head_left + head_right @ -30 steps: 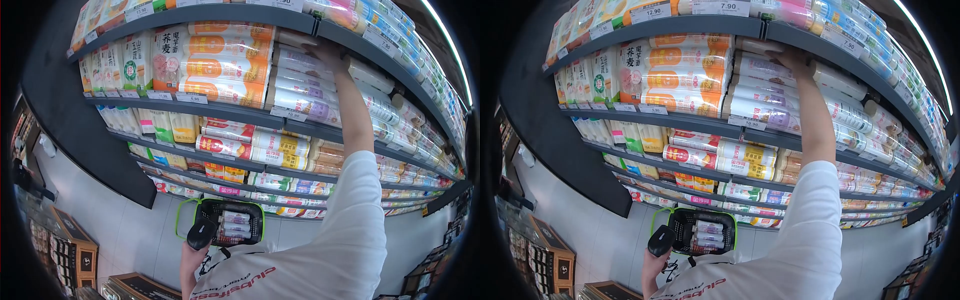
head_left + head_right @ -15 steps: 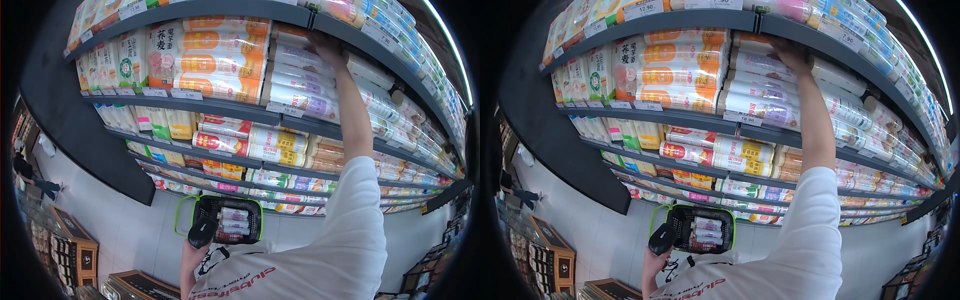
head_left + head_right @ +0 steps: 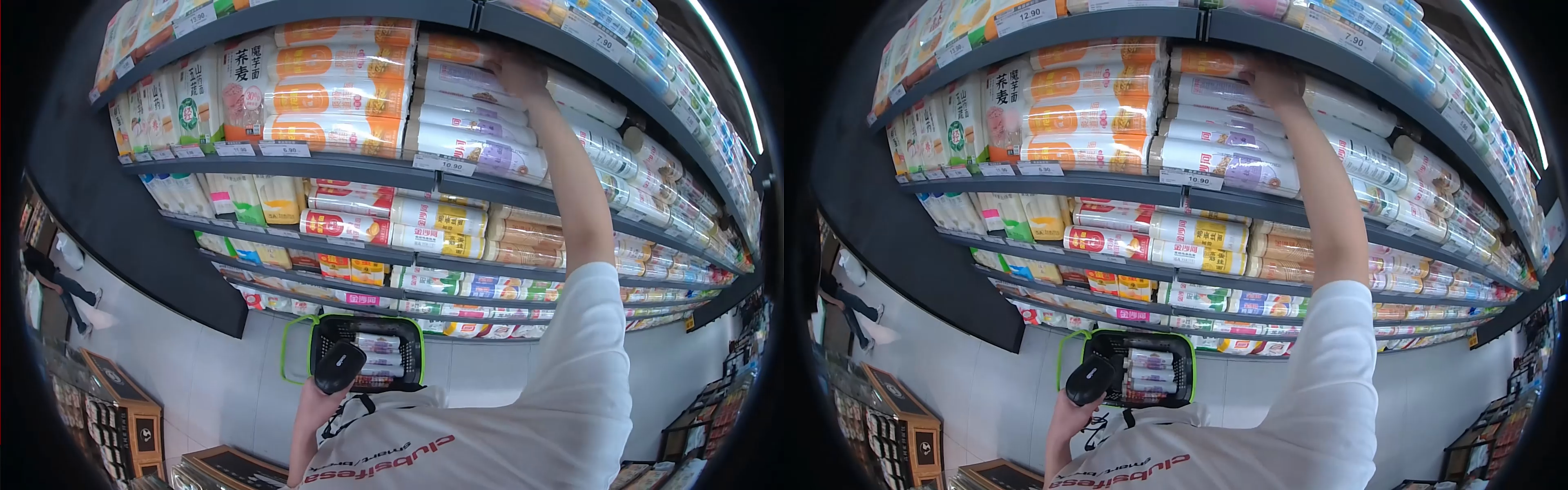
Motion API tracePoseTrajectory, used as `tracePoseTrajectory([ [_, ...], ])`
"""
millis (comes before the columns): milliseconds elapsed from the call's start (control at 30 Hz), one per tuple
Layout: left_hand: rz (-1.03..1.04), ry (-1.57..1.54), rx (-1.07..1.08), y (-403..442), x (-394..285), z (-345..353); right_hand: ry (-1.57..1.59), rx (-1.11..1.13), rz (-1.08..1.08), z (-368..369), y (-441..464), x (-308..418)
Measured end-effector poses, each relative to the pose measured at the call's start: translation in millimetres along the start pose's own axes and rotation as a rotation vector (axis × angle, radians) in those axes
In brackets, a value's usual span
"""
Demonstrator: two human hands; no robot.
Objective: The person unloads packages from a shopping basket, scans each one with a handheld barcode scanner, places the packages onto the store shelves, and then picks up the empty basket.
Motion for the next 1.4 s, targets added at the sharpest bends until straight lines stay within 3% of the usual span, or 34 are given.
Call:
tracePoseTrajectory([
  [100,-0.009,0.019,-0.018,-3,-8,1,0.059,-0.199,-0.040,18,22,-15],
  [300,-0.042,-0.005,-0.076,-14,-1,-2,0.277,-0.284,-0.013,45,62,-26],
  [400,-0.036,-0.007,-0.104,-17,1,-6,0.066,-0.199,0.187,64,81,-24],
  [500,-0.010,-0.003,-0.126,-22,8,-8,0.032,-0.025,0.201,37,56,-7],
  [600,0.016,-0.010,-0.142,-19,14,-8,0.163,-0.225,0.061,46,71,-21],
  [700,-0.018,-0.014,-0.131,-18,11,-7,0.114,0.045,0.094,18,38,-2],
  [800,-0.047,0.006,-0.101,-17,-2,-5,0.097,-0.219,0.034,76,62,-6],
  [900,0.040,0.006,-0.092,-16,-3,-3,0.050,0.177,-0.217,66,26,17],
  [1000,0.114,0.016,-0.074,-10,3,-4,0.140,0.124,-0.129,48,-29,48],
  [1100,0.076,-0.004,-0.045,-9,3,-4,0.476,0.302,-0.225,31,-83,56],
  [1200,0.068,-0.010,-0.044,-10,2,-6,0.491,0.315,-0.174,18,-137,69],
  [1400,0.035,0.013,-0.096,-4,50,-18,0.294,-0.374,-0.176,43,-224,122],
])
Point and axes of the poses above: each hand's wrist, its own y-axis towards the middle knuckle, its own z-axis out of the palm, x = y × z, the point moved 3 cm from there along y, towards the middle knuckle, and after that the axes turned 9 degrees about x, right-handed, at the moved point
